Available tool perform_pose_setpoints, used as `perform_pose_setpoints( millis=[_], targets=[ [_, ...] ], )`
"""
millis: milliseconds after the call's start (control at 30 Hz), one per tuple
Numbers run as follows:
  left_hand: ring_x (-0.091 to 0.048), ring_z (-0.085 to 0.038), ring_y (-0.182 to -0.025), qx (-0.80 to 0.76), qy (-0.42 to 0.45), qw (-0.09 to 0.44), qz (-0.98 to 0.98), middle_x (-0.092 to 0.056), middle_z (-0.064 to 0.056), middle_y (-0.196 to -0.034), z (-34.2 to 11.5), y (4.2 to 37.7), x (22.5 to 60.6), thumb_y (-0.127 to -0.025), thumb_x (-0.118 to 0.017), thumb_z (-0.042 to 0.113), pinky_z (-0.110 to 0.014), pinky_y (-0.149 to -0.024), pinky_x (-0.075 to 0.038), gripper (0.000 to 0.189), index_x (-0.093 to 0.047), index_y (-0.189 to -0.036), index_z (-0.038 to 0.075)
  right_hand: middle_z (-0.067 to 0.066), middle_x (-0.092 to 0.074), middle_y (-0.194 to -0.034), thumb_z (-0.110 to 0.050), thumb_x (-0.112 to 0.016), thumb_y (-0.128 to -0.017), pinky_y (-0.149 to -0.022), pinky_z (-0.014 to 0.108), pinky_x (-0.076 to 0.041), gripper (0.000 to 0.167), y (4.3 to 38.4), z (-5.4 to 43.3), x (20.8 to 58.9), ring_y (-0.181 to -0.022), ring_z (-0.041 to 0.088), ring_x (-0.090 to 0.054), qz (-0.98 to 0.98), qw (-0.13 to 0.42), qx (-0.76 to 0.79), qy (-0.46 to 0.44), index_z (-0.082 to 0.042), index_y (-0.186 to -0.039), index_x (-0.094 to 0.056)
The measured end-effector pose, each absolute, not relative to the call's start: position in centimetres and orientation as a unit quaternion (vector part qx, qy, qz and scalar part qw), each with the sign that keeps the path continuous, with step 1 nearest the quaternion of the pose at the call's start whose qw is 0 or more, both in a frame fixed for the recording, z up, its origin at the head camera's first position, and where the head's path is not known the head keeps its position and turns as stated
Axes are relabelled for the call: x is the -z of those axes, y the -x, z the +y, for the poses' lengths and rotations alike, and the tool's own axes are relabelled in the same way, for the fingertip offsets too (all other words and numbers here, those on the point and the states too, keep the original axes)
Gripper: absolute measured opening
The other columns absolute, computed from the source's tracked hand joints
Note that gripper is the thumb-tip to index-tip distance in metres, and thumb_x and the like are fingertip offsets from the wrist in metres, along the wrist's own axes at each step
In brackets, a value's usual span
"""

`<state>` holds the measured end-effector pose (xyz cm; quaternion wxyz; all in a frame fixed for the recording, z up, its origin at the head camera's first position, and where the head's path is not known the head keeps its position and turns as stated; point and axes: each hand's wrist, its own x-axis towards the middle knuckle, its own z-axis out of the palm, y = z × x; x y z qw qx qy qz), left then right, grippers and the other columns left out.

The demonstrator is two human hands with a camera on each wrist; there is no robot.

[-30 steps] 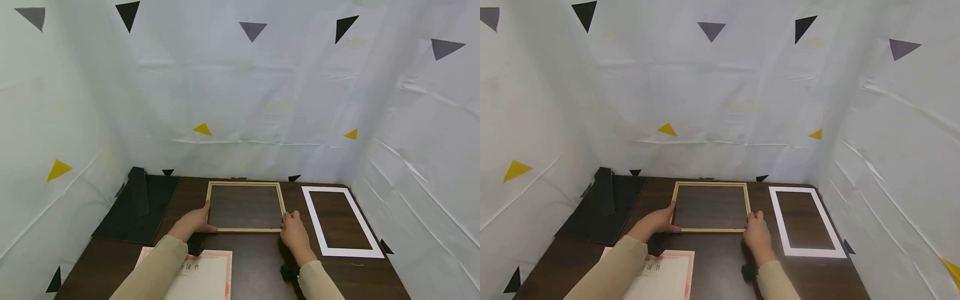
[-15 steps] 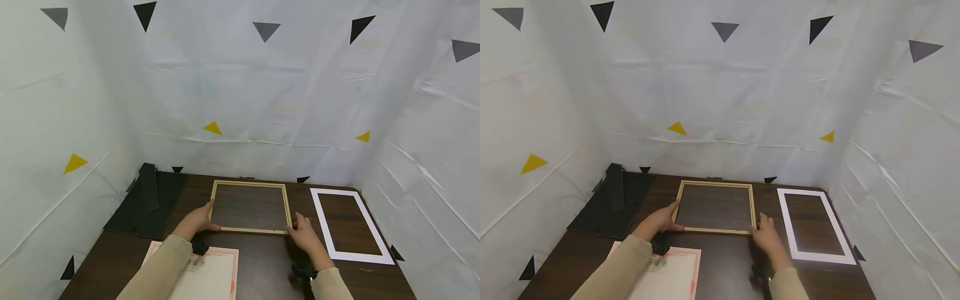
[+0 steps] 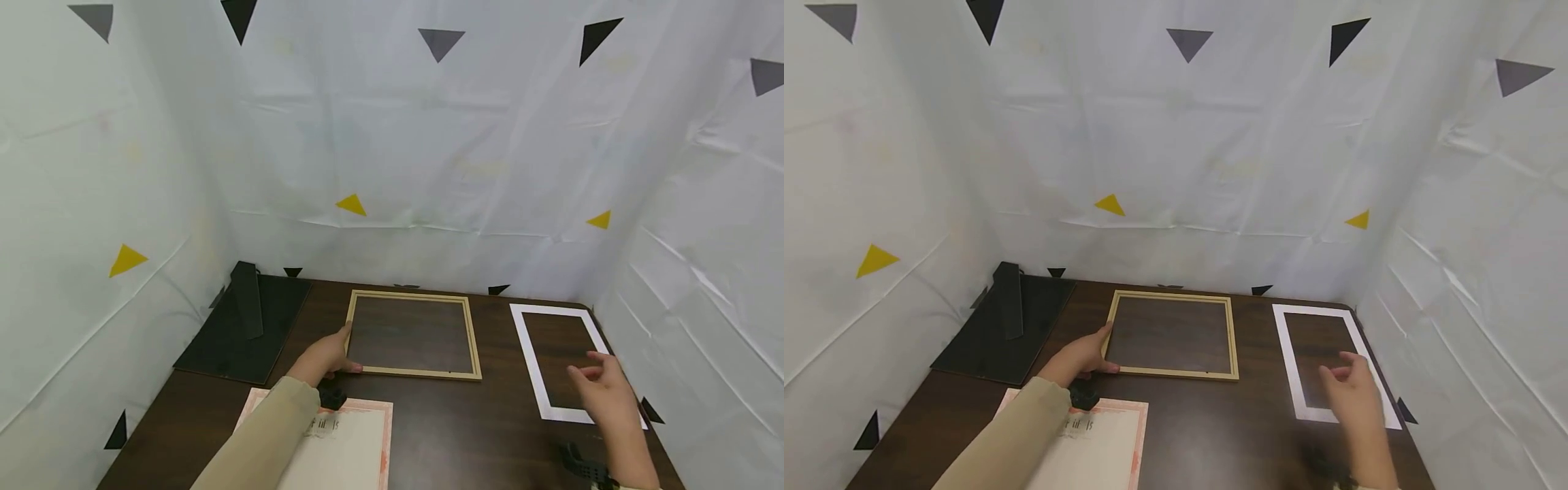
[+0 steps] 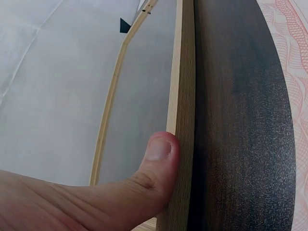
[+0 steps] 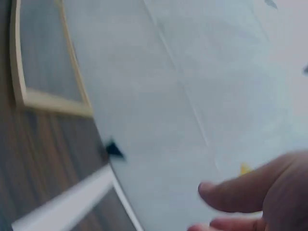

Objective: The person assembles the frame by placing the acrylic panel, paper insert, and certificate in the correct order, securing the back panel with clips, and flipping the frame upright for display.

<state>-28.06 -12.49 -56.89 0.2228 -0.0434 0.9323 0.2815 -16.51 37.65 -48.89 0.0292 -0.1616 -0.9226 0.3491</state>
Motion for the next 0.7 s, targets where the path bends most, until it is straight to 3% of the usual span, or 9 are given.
perform_pose_setpoints(
  millis=[133,200,300,400,700],
  targets=[
    [-0.064,-0.026,-0.071,-0.276,0.039,0.225,0.934,-0.048,-0.026,-0.166,-12.4,28.2,57.3,-0.080,-0.096,0.045,-0.034,-0.060,-0.055,0.133,-0.007,-0.178,0.031,0.051,-0.056,-0.126,-0.026,-0.067,-0.103,-0.091,0.070,-0.050,0.075,15.7,41.7,50.6,-0.115,0.067,-0.057,-0.923,0.060,-0.291,0.244,0.027,-0.146,-0.036],
    [-0.063,-0.026,-0.070,-0.279,0.040,0.227,0.932,-0.047,-0.026,-0.167,-12.3,28.2,57.5,-0.081,-0.096,0.045,-0.034,-0.060,-0.054,0.133,-0.007,-0.178,0.032,0.057,-0.051,-0.118,-0.027,-0.070,-0.100,-0.095,0.073,-0.047,0.079,15.3,43.6,52.1,-0.115,0.072,-0.052,-0.927,0.050,-0.258,0.267,0.035,-0.135,-0.035],
    [-0.064,-0.026,-0.071,-0.281,0.046,0.228,0.931,-0.046,-0.025,-0.168,-12.0,27.8,57.2,-0.082,-0.096,0.042,-0.033,-0.060,-0.054,0.129,-0.011,-0.177,0.031,0.061,-0.042,-0.115,-0.033,-0.074,-0.096,-0.096,0.073,-0.047,0.091,14.5,45.6,54.6,-0.113,0.075,-0.045,-0.923,0.019,-0.242,0.298,0.040,-0.126,-0.030],
    [-0.064,-0.025,-0.072,-0.277,0.047,0.228,0.932,-0.046,-0.024,-0.168,-12.1,27.8,57.6,-0.082,-0.096,0.043,-0.033,-0.060,-0.054,0.128,-0.012,-0.177,0.031,0.062,-0.035,-0.118,-0.039,-0.076,-0.094,-0.094,0.071,-0.049,0.101,13.7,46.6,56.7,-0.110,0.070,-0.044,-0.909,-0.012,-0.254,0.329,0.042,-0.126,-0.025],
    [-0.065,-0.027,-0.079,-0.295,0.045,0.218,0.929,-0.044,-0.024,-0.169,-12.7,28.1,58.0,-0.083,-0.096,0.040,-0.033,-0.061,-0.055,0.125,-0.014,-0.177,0.030,0.054,-0.041,-0.111,-0.050,-0.089,-0.079,-0.090,0.064,-0.045,0.109,14.0,47.6,58.3,-0.111,0.066,-0.034,-0.933,-0.001,-0.228,0.278,0.038,-0.117,-0.037]
  ],
)
